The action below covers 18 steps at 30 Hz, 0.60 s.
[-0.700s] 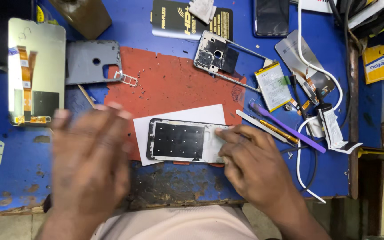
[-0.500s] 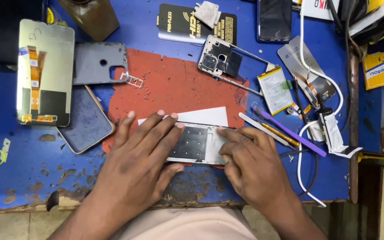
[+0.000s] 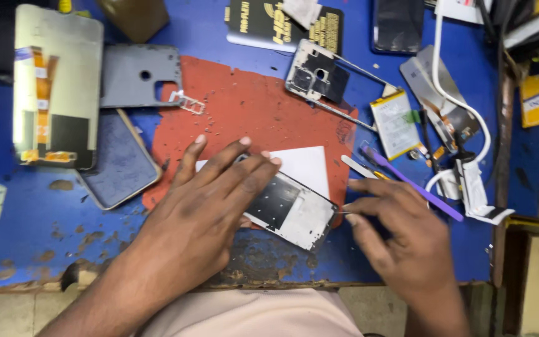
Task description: The person cleans the inside of a smartphone chassis with a small brush, then handles a replacement screen and a battery. The person briefly tests a different phone's touchscreen, then returns to the chassis to scrape adhesive and apply glue from a syringe.
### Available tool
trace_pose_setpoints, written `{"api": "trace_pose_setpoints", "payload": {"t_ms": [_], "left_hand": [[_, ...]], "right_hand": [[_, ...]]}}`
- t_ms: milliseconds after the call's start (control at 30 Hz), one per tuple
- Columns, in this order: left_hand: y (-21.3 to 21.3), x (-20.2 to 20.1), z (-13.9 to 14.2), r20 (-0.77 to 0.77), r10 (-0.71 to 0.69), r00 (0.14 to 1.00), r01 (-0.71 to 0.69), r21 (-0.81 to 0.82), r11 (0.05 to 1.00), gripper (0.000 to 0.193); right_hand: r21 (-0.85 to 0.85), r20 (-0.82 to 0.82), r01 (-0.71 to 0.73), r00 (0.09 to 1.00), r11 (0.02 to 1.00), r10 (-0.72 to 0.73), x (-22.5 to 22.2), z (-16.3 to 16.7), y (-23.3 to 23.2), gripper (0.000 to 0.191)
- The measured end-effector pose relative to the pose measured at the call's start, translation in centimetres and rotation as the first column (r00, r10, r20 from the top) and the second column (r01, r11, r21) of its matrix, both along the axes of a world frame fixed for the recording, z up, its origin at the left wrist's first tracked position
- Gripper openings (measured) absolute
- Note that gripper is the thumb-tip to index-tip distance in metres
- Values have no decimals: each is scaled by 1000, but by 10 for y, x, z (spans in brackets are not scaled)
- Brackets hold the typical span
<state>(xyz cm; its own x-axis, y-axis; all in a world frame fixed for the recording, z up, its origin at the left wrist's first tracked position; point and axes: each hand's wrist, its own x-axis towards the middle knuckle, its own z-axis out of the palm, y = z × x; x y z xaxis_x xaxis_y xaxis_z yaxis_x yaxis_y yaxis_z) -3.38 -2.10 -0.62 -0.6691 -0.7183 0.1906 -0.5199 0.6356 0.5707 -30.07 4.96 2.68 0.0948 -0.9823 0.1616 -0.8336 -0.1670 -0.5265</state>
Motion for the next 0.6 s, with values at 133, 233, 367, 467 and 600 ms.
{"api": "trace_pose_setpoints", "payload": {"t_ms": [133,233,367,467,600], "left_hand": [[-5,3,3,2,16,1000,-16,-57,998,82],[-5,1,0,18,167,986,-163,-137,977,78],[-1,5,-5,1,276,961,-274,-112,955,61],[10,12,-7,-51,261,964,-262,-14,965,57],[29,18,-8,-92,179,980,-173,67,983,79]], "right_hand": [[21,17,-94,995,995,93,25,-5,-4,15],[71,50,-105,994,992,101,35,-5,1,14],[94,203,-98,976,991,78,41,-8,4,15],[158,285,104,947,982,-147,48,-15,-1,17],[80,261,8,965,997,-29,63,-18,-13,21]]}}
